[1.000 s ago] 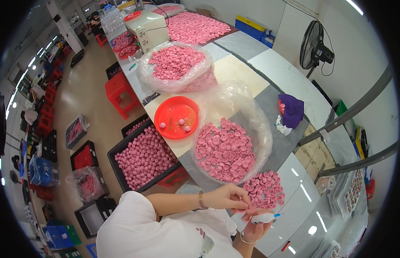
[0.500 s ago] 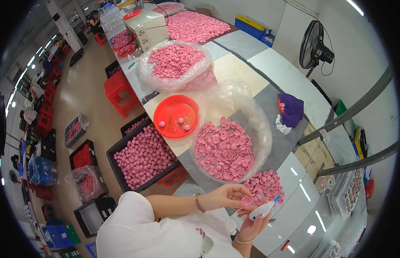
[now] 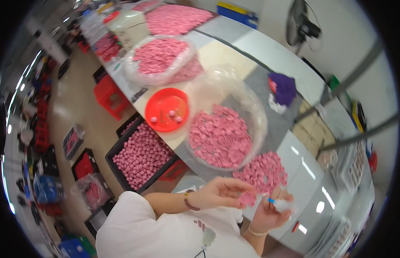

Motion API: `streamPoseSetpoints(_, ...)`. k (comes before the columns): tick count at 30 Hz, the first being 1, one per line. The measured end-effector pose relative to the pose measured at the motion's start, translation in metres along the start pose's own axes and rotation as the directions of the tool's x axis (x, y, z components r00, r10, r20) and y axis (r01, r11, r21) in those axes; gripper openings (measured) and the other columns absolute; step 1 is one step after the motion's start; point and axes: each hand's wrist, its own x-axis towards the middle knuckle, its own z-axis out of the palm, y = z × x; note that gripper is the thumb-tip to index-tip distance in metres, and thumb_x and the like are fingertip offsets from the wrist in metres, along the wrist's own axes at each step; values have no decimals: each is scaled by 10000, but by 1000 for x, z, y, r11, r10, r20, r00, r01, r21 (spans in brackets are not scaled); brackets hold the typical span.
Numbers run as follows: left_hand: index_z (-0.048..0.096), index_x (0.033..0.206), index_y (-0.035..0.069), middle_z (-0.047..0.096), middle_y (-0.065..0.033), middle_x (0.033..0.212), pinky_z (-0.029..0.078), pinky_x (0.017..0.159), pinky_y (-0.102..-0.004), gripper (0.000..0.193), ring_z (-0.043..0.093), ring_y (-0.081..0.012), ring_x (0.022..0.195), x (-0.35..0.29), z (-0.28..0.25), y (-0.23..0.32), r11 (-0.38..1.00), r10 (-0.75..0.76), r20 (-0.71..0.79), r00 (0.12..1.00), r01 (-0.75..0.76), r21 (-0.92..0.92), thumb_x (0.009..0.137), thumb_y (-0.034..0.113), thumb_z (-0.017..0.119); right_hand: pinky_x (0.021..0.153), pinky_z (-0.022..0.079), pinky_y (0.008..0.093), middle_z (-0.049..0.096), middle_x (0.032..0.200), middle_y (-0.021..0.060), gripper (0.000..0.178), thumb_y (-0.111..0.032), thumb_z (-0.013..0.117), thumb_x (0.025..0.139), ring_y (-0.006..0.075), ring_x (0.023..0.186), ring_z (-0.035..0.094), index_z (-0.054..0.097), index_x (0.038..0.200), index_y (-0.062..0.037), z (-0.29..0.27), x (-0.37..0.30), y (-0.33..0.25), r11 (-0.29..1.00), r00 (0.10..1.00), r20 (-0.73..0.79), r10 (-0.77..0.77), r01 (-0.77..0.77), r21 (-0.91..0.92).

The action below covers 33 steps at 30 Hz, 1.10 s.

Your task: Applying glue to small pink plastic components and assembling them at a factory workbench.

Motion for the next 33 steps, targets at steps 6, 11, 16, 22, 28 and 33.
streamPoseSetpoints(6,417,1130,-40,493,-229,1143,438,886,-346,444,523,-229,1039,-14,2,13,976,163,-101,981,-146,163,722,-88,587,403,219,261,417,598,27,489,-486,414,850,116,461,326,500,794,-9,18,13,2,587,829,423,-365,558,-586)
streamPoseSetpoints(11,421,1105,-48,488,-256,1136,468,845,-331,435,567,-234,970,-9,4,7,969,139,-99,985,-115,218,710,-86,600,393,257,278,492,595,61,480,-446,439,849,147,451,395,544,758,14,26,7,-25,367,727,656,-202,677,-638)
streamPoseSetpoints(16,436,1113,-51,500,-195,1151,457,844,-283,410,530,-177,1013,-9,2,4,971,106,-62,992,-90,222,726,-99,566,382,301,269,508,585,39,383,-360,600,763,165,445,430,632,819,17,22,3,-25,364,759,624,-185,643,-673)
streamPoseSetpoints(22,424,1097,-50,493,-266,1123,454,862,-319,443,549,-232,1002,-12,3,2,970,130,-113,985,-103,218,702,-69,624,385,299,266,519,605,38,327,-312,593,768,159,450,416,635,825,7,25,1,-22,333,775,618,-135,623,-708)
streamPoseSetpoints(28,425,1091,-53,491,-269,1124,457,859,-321,437,550,-235,999,-11,0,3,971,122,-108,987,-96,218,702,-73,623,384,298,282,542,618,96,459,-383,454,851,161,423,415,588,783,50,28,3,-19,286,754,637,-158,653,-702)
streamPoseSetpoints(33,426,1089,-54,488,-272,1127,464,851,-323,429,552,-237,997,-10,0,1,971,130,-82,988,-110,211,704,-84,613,411,318,286,551,642,100,489,-421,444,846,183,455,427,584,782,44,32,3,-19,264,828,548,-117,558,-787)
